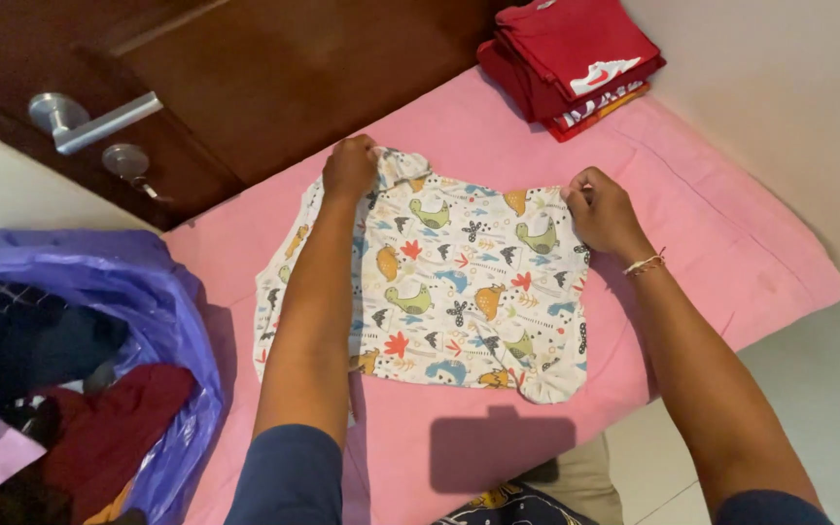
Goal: Folding a red t-shirt and a patterned baby shirt on a flat surface.
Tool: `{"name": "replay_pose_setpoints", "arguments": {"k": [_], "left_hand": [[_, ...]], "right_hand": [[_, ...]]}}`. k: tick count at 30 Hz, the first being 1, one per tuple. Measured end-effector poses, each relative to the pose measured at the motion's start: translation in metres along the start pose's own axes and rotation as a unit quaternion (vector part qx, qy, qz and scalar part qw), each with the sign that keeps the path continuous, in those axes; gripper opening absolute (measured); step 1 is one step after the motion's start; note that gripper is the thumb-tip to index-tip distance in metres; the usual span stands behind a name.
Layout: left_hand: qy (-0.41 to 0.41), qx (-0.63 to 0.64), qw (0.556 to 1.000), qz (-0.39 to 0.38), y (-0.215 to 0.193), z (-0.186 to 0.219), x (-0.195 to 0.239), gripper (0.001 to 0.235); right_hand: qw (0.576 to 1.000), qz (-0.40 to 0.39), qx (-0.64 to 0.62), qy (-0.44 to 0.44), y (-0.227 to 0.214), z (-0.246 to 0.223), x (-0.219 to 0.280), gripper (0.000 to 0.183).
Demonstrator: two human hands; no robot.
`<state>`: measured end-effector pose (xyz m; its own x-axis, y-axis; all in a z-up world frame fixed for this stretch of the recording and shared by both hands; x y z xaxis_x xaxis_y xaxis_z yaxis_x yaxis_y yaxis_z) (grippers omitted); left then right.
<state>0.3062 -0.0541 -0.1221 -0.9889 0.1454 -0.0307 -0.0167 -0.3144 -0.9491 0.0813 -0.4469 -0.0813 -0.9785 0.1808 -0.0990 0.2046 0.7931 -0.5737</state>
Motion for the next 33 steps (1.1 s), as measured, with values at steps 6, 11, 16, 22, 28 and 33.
{"name": "replay_pose_setpoints", "arguments": {"k": [6,11,16,22,28,33], "left_hand": [[-0.141,0.119,0.98,0.075,0.001,-0.037,-0.042,0.015],[-0.161,0.134,0.974,0.09,-0.017,-0.024,-0.022,0.014],[-0.142,0.163,0.96,0.18,-0.025,-0.008,0.003,0.011],[-0.075,0.201,0.957,0.193,-0.033,0.009,0.044,0.055],[0.026,0.153,0.988,-0.001,-0.105,0.16,0.243,0.047],[0.086,0.109,0.954,-0.267,-0.094,0.241,0.365,0.067]], "right_hand": [[0.998,0.052,0.021,-0.014,-0.015,0.008,-0.042,0.004],[1.0,-0.018,-0.006,0.024,-0.024,0.006,-0.048,0.01],[0.996,0.08,-0.039,0.0,-0.013,0.016,-0.048,0.013],[0.988,0.131,0.045,-0.074,-0.004,0.037,-0.061,0.02],[0.988,0.141,0.008,-0.063,-0.008,0.037,-0.027,0.027],[0.991,0.129,0.031,-0.033,0.002,0.029,-0.033,0.025]]}}
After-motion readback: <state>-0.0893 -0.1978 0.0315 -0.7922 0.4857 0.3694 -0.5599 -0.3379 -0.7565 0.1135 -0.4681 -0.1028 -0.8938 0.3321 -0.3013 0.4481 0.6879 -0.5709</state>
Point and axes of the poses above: each hand's wrist, its own x-axis away from the middle knuckle, its own y-axis out of the palm, z = x × y, the point moved 3 cm from there along -x, towards the middle knuckle, and after that the axes turned 6 degrees about -x, right-handed, at the moved point
